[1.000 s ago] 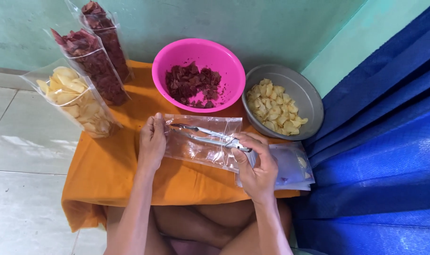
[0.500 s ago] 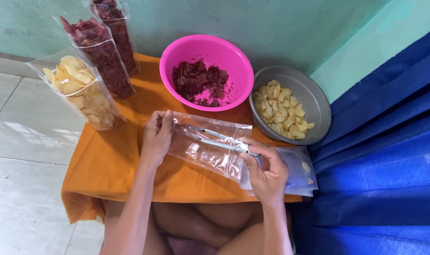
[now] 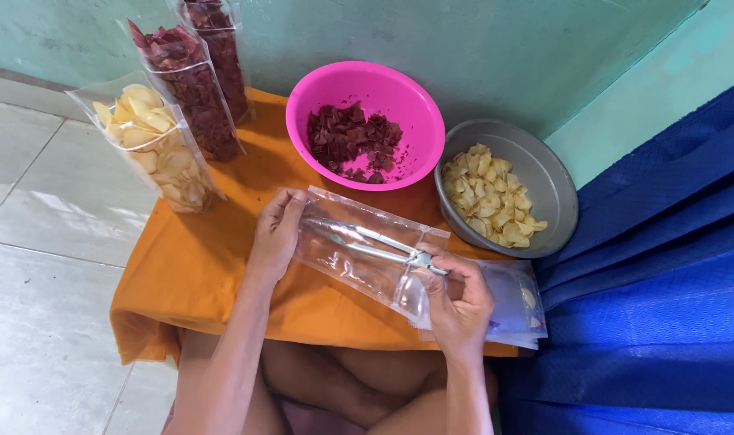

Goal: Manually filling plastic bags with potato chips using metal tongs.

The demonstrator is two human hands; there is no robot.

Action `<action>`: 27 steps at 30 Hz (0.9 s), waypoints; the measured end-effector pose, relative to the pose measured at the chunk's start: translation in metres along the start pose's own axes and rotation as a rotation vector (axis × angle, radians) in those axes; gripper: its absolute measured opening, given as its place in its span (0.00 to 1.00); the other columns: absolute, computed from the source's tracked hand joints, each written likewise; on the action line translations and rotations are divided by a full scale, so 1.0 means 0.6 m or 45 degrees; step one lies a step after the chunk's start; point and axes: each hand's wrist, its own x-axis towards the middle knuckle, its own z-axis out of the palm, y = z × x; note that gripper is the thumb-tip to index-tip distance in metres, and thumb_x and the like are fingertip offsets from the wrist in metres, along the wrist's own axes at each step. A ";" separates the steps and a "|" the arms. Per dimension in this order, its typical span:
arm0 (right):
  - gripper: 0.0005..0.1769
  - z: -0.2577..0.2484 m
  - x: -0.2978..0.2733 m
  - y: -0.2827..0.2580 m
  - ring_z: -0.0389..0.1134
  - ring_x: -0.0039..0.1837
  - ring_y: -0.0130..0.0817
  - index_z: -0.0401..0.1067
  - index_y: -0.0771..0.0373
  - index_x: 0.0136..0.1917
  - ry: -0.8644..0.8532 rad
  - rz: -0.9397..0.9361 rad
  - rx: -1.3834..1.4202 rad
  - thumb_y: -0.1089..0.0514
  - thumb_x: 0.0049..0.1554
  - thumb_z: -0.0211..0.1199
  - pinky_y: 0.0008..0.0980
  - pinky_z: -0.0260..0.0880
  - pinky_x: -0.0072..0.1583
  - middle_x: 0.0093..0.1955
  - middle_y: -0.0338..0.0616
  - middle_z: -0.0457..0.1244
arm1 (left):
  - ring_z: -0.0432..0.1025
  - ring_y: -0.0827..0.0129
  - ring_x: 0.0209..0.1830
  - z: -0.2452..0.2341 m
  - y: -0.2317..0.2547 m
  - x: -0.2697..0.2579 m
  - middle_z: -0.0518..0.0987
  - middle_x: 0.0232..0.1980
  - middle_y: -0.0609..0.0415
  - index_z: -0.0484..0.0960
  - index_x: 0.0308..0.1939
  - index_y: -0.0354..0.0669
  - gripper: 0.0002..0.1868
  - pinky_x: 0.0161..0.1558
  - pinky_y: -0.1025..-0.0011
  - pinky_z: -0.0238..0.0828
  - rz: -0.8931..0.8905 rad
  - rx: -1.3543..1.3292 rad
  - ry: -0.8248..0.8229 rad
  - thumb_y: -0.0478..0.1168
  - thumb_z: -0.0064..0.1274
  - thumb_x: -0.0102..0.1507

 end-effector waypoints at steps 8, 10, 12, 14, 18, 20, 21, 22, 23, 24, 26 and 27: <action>0.09 0.007 0.000 0.019 0.73 0.62 0.45 0.71 0.69 0.49 0.016 -0.076 0.090 0.67 0.56 0.68 0.44 0.69 0.66 0.54 0.58 0.72 | 0.78 0.73 0.36 0.004 0.005 0.000 0.81 0.35 0.53 0.82 0.41 0.40 0.25 0.38 0.72 0.80 -0.060 -0.123 -0.029 0.49 0.31 0.77; 0.10 0.003 0.003 0.017 0.73 0.63 0.46 0.71 0.69 0.50 0.027 -0.085 0.078 0.67 0.56 0.68 0.44 0.69 0.67 0.54 0.58 0.71 | 0.77 0.74 0.35 0.004 -0.001 0.004 0.80 0.34 0.53 0.82 0.41 0.40 0.24 0.37 0.73 0.79 -0.046 -0.096 -0.015 0.47 0.32 0.77; 0.09 0.007 0.006 0.010 0.73 0.62 0.45 0.72 0.69 0.48 -0.030 -0.060 0.058 0.67 0.55 0.69 0.45 0.69 0.67 0.52 0.57 0.72 | 0.76 0.72 0.34 0.004 -0.006 0.006 0.79 0.35 0.53 0.82 0.42 0.41 0.23 0.33 0.72 0.79 -0.092 -0.049 -0.016 0.47 0.32 0.77; 0.08 0.007 0.010 0.007 0.73 0.61 0.45 0.73 0.68 0.48 -0.060 -0.071 0.032 0.67 0.55 0.69 0.46 0.69 0.66 0.52 0.57 0.72 | 0.78 0.70 0.29 0.000 -0.002 0.008 0.81 0.33 0.52 0.81 0.44 0.43 0.24 0.25 0.75 0.76 -0.199 -0.107 -0.044 0.51 0.30 0.76; 0.14 0.014 0.011 0.006 0.72 0.63 0.44 0.75 0.69 0.53 -0.132 -0.017 0.011 0.64 0.54 0.71 0.45 0.69 0.66 0.54 0.57 0.73 | 0.79 0.72 0.23 -0.004 0.001 0.005 0.83 0.33 0.51 0.77 0.48 0.48 0.23 0.20 0.80 0.74 -0.270 -0.112 -0.055 0.54 0.28 0.75; 0.16 0.025 0.013 -0.020 0.71 0.64 0.45 0.74 0.69 0.55 -0.150 -0.011 -0.004 0.64 0.54 0.71 0.46 0.68 0.66 0.56 0.57 0.72 | 0.78 0.73 0.23 0.000 0.004 0.004 0.81 0.34 0.53 0.78 0.48 0.47 0.22 0.20 0.79 0.75 -0.248 -0.091 -0.035 0.53 0.30 0.75; 0.18 0.030 0.011 -0.033 0.70 0.65 0.45 0.74 0.69 0.58 -0.170 -0.002 -0.012 0.64 0.55 0.70 0.47 0.67 0.67 0.57 0.57 0.72 | 0.76 0.73 0.22 0.000 0.004 0.002 0.79 0.35 0.55 0.78 0.47 0.47 0.20 0.20 0.78 0.76 -0.225 -0.065 -0.013 0.52 0.31 0.75; 0.18 0.031 0.006 -0.027 0.70 0.65 0.45 0.74 0.69 0.58 -0.168 0.007 -0.018 0.64 0.55 0.70 0.47 0.67 0.67 0.57 0.57 0.72 | 0.76 0.73 0.22 -0.001 0.006 -0.002 0.79 0.35 0.55 0.78 0.47 0.47 0.20 0.20 0.78 0.76 -0.236 -0.067 -0.017 0.52 0.31 0.75; 0.21 0.032 0.004 -0.021 0.70 0.66 0.43 0.75 0.68 0.60 -0.193 -0.002 -0.057 0.64 0.53 0.72 0.45 0.67 0.68 0.58 0.55 0.72 | 0.77 0.74 0.22 -0.002 0.008 -0.002 0.80 0.34 0.56 0.78 0.48 0.47 0.21 0.21 0.79 0.76 -0.246 -0.059 -0.032 0.52 0.31 0.76; 0.24 0.033 0.002 -0.015 0.69 0.67 0.41 0.76 0.66 0.61 -0.218 -0.011 -0.096 0.64 0.51 0.74 0.43 0.66 0.68 0.59 0.52 0.72 | 0.77 0.76 0.22 -0.002 0.011 -0.002 0.80 0.32 0.56 0.79 0.49 0.48 0.21 0.21 0.79 0.76 -0.256 -0.051 -0.047 0.52 0.30 0.76; 0.23 0.037 0.000 -0.020 0.70 0.66 0.41 0.76 0.66 0.61 -0.188 -0.049 -0.136 0.64 0.52 0.74 0.43 0.67 0.67 0.59 0.52 0.72 | 0.78 0.74 0.25 -0.009 -0.018 0.007 0.82 0.36 0.55 0.77 0.49 0.48 0.19 0.22 0.78 0.76 -0.264 -0.092 -0.038 0.51 0.31 0.76; 0.22 0.040 -0.001 -0.022 0.71 0.65 0.41 0.77 0.65 0.61 -0.163 -0.085 -0.165 0.64 0.52 0.73 0.42 0.69 0.65 0.58 0.51 0.73 | 0.80 0.72 0.28 -0.014 -0.033 0.010 0.83 0.40 0.54 0.76 0.49 0.49 0.17 0.22 0.77 0.77 -0.272 -0.126 -0.019 0.50 0.32 0.76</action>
